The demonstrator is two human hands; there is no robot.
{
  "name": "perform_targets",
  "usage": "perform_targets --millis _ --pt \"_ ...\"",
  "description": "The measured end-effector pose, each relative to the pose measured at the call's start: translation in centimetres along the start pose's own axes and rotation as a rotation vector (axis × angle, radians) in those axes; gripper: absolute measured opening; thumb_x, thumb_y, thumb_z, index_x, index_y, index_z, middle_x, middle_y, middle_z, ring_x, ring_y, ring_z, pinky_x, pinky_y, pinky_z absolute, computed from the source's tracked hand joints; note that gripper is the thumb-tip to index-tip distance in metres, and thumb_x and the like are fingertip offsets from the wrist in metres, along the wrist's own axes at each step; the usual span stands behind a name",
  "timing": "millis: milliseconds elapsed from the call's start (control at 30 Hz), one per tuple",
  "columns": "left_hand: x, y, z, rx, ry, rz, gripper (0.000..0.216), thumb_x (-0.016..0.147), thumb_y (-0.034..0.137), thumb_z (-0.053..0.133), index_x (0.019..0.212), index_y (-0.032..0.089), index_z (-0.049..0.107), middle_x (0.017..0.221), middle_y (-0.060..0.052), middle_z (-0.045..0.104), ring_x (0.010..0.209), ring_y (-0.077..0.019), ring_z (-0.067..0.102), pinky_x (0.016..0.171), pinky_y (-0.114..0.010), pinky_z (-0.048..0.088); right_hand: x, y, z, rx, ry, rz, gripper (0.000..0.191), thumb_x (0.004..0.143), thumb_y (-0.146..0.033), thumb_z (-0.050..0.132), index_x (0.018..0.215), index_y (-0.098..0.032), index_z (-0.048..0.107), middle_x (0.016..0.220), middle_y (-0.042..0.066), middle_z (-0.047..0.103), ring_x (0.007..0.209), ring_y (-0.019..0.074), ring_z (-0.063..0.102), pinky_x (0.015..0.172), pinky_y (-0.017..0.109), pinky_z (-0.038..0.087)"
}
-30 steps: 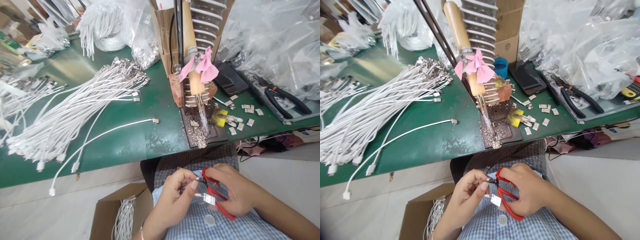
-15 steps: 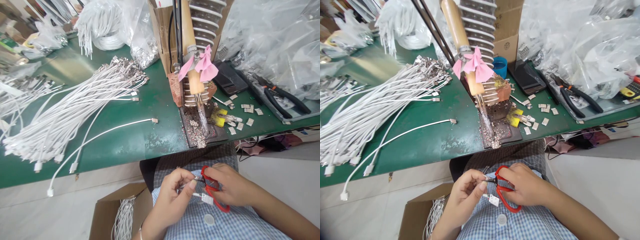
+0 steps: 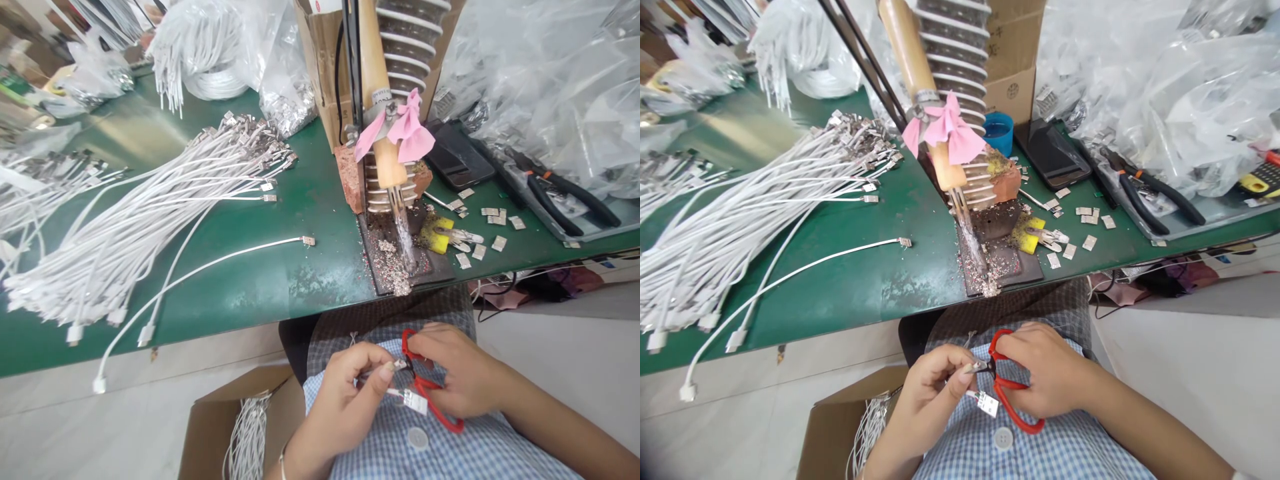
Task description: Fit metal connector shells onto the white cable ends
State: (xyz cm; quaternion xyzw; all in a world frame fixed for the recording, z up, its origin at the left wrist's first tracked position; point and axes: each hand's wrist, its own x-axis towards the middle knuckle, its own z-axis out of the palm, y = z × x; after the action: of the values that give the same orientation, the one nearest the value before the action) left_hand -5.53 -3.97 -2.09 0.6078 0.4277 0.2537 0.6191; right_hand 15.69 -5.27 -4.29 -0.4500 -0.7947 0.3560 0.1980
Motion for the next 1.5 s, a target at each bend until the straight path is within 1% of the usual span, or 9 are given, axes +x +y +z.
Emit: perform_targets --millis 133,267,700,833,1000,1100,1167,1333,1500 --pt "0.0 0.0 0.2 -0.104 0.007 -0.002 0.023 0.095 0.036 0.055 0.086 0.016 0.062 0.070 -0.001 0.062 0.062 -0.0117 0.055 0.060 -0.021 0.043 0.0 0.3 0.2 -0.037 -0.017 0.014 0.014 0.084 -0.031 0.051 0.074 -0.022 0.046 0.059 -0.002 0.051 0.054 0.0146 0.043 0.055 0.026 0.028" --pt "-0.1 -0.2 0.2 -0.124 0.032 -0.009 0.022 0.093 0.036 0.058 0.086 0.016 0.062 0.072 -0.002 0.063 0.063 -0.0114 0.054 0.059 -0.021 0.043 -0.1 0.3 0.2 -0.058 -0.006 0.008 0.014 0.085 -0.029 0.050 0.074 -0.022 0.046 0.059 -0.002 0.051 0.054 0.0146 0.044 0.054 0.026 0.028" --pt "0.1 0.1 0.1 0.004 0.001 0.017 0.028 0.096 0.035 0.052 0.080 0.016 0.063 0.065 -0.001 0.060 0.059 -0.0122 0.053 0.059 -0.022 0.042 0.7 -0.7 -0.9 -0.015 0.029 -0.030 0.018 0.073 -0.036 0.056 0.072 -0.022 0.043 0.062 -0.002 0.049 0.055 0.0147 0.041 0.058 0.028 0.028" --pt "0.0 0.2 0.2 -0.026 -0.004 0.005 0.027 0.096 0.035 0.053 0.079 0.016 0.064 0.066 -0.003 0.062 0.060 -0.0129 0.056 0.059 -0.022 0.043 0.5 -0.6 -0.5 0.016 0.047 -0.018 0.014 0.076 -0.031 0.053 0.072 -0.022 0.043 0.061 -0.003 0.051 0.054 0.0144 0.042 0.057 0.028 0.029" --pt "0.0 0.4 0.3 -0.103 0.016 0.033 0.020 0.094 0.032 0.058 0.084 0.017 0.064 0.070 -0.002 0.065 0.061 -0.0109 0.056 0.058 -0.020 0.043 0.3 -0.2 -0.1 -0.014 0.096 -0.038 0.019 0.082 -0.030 0.052 0.068 -0.022 0.042 0.057 -0.003 0.050 0.053 0.0139 0.041 0.055 0.027 0.027" --pt "-0.1 0.2 0.2 -0.094 0.052 0.035 0.015 0.092 0.031 0.062 0.085 0.017 0.064 0.072 -0.001 0.064 0.062 -0.0103 0.055 0.058 -0.019 0.043 0.3 0.0 0.0 -0.036 0.106 -0.053 0.021 0.083 -0.026 0.051 0.066 -0.022 0.041 0.056 -0.003 0.048 0.052 0.0134 0.040 0.054 0.027 0.026" --pt "-0.1 0.2 0.2 -0.087 0.036 0.040 0.016 0.093 0.030 0.060 0.084 0.017 0.064 0.071 -0.001 0.064 0.062 -0.0104 0.055 0.059 -0.020 0.044 0.3 0.0 0.0 -0.034 0.106 -0.053 0.022 0.084 -0.027 0.051 0.066 -0.022 0.041 0.056 -0.003 0.048 0.052 0.0131 0.040 0.055 0.027 0.027" --pt "0.0 0.3 0.2 -0.050 0.000 0.030 0.024 0.096 0.032 0.055 0.080 0.016 0.062 0.067 -0.002 0.063 0.061 -0.0117 0.057 0.060 -0.022 0.044 0.7 -0.3 -0.5 -0.059 0.115 -0.057 0.021 0.079 -0.039 0.057 0.072 -0.021 0.048 0.061 -0.002 0.052 0.055 0.0143 0.043 0.057 0.028 0.028" --pt "0.1 0.5 0.4 -0.014 -0.013 0.061 0.029 0.097 0.033 0.051 0.076 0.015 0.061 0.065 -0.003 0.064 0.060 -0.0117 0.058 0.059 -0.021 0.044 0.6 -0.5 -0.7 -0.092 0.106 -0.044 0.019 0.076 -0.037 0.058 0.081 -0.019 0.058 0.066 0.002 0.058 0.059 0.0169 0.049 0.059 0.029 0.028"
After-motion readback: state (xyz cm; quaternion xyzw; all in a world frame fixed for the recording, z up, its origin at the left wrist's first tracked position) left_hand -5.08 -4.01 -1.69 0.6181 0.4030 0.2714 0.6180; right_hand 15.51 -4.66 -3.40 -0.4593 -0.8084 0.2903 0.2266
